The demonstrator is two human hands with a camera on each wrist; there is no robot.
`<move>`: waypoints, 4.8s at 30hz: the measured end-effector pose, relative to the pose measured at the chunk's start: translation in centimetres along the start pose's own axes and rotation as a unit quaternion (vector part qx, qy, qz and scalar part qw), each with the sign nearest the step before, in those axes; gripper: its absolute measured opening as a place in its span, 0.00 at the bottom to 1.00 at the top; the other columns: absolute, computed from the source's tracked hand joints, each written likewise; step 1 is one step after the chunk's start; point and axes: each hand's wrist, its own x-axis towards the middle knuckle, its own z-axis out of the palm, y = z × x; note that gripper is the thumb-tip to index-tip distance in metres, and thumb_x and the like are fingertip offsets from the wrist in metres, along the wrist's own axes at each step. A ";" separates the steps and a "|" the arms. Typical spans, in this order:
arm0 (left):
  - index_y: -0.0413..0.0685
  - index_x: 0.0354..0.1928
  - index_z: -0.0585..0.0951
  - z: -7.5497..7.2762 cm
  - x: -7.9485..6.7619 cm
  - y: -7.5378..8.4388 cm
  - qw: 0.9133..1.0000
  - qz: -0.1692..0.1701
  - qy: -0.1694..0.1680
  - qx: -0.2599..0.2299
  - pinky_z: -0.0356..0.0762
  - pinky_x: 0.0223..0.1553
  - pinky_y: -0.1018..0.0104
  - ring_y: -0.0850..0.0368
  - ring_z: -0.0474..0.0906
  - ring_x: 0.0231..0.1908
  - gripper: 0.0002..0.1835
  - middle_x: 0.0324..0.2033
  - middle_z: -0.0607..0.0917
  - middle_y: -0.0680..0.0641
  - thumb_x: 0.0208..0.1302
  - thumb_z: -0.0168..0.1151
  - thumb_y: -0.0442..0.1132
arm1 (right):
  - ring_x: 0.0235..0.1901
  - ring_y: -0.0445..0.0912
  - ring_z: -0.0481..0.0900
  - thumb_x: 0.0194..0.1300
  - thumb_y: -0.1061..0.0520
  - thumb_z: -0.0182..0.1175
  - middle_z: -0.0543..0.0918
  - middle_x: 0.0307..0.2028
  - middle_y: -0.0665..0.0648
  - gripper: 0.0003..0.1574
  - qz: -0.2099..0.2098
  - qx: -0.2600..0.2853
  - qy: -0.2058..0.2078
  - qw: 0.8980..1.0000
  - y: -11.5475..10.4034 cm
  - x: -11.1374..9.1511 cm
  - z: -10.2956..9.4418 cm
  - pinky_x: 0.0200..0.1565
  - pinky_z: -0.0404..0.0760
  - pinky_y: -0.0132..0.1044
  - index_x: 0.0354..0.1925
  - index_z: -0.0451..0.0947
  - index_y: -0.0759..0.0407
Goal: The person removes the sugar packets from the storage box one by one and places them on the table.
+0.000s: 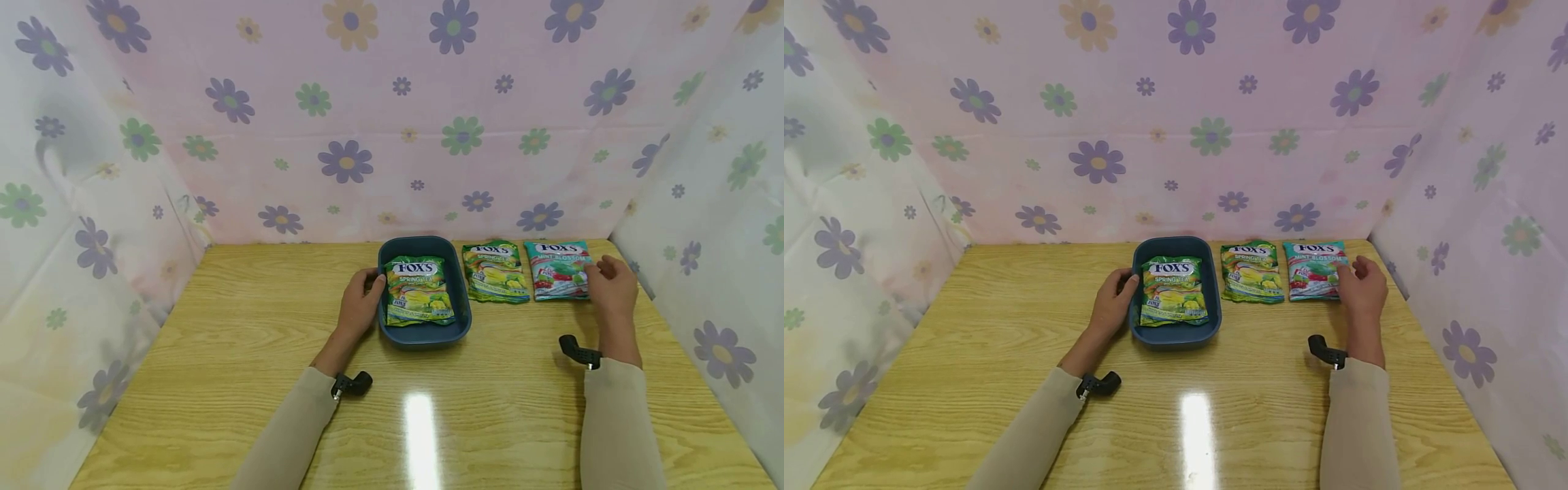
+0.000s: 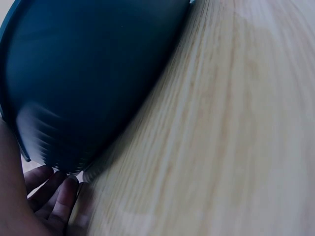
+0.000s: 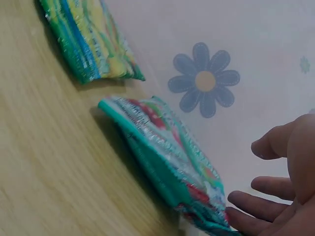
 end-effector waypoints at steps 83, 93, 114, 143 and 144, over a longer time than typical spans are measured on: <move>0.40 0.69 0.77 0.0 0.0 -0.3 1.000 0.002 0.000 0.004 0.78 0.62 0.47 0.45 0.81 0.58 0.26 0.60 0.82 0.39 0.82 0.54 0.51 | 0.55 0.41 0.82 0.84 0.48 0.53 0.75 0.68 0.68 0.36 -0.224 0.072 -0.225 0.945 -10.3 -10.0 3.9 0.51 0.80 0.26 0.82 0.61 0.57; 0.39 0.69 0.77 0.0 -0.1 -0.1 1.000 0.003 -0.002 0.000 0.78 0.62 0.47 0.44 0.81 0.58 0.26 0.61 0.81 0.38 0.82 0.54 0.51 | 0.61 0.49 0.80 0.85 0.49 0.53 0.74 0.71 0.66 0.35 -0.237 0.057 -0.270 0.931 -11.1 -11.4 5.0 0.62 0.81 0.38 0.82 0.61 0.58; 0.39 0.69 0.77 0.0 0.0 0.0 1.000 0.005 -0.002 -0.007 0.78 0.62 0.47 0.44 0.81 0.58 0.26 0.60 0.82 0.38 0.82 0.55 0.51 | 0.70 0.65 0.74 0.83 0.51 0.55 0.71 0.73 0.70 0.37 -0.227 0.014 -0.352 0.908 -11.4 -13.3 8.5 0.67 0.75 0.64 0.82 0.59 0.56; 0.38 0.69 0.76 -0.1 0.0 0.0 1.000 0.002 -0.004 -0.007 0.78 0.62 0.47 0.45 0.81 0.59 0.26 0.61 0.81 0.38 0.82 0.54 0.50 | 0.77 0.67 0.60 0.84 0.47 0.52 0.53 0.81 0.72 0.46 -0.144 -0.090 -0.403 0.899 -11.8 -14.7 14.0 0.70 0.68 0.65 0.85 0.43 0.62; 0.39 0.69 0.76 0.0 0.0 -0.1 1.000 0.002 -0.005 -0.005 0.78 0.62 0.47 0.45 0.81 0.59 0.26 0.61 0.81 0.39 0.82 0.54 0.51 | 0.77 0.67 0.60 0.85 0.47 0.51 0.53 0.82 0.71 0.46 -0.142 -0.093 -0.406 0.898 -11.9 -14.7 14.2 0.70 0.68 0.65 0.85 0.42 0.63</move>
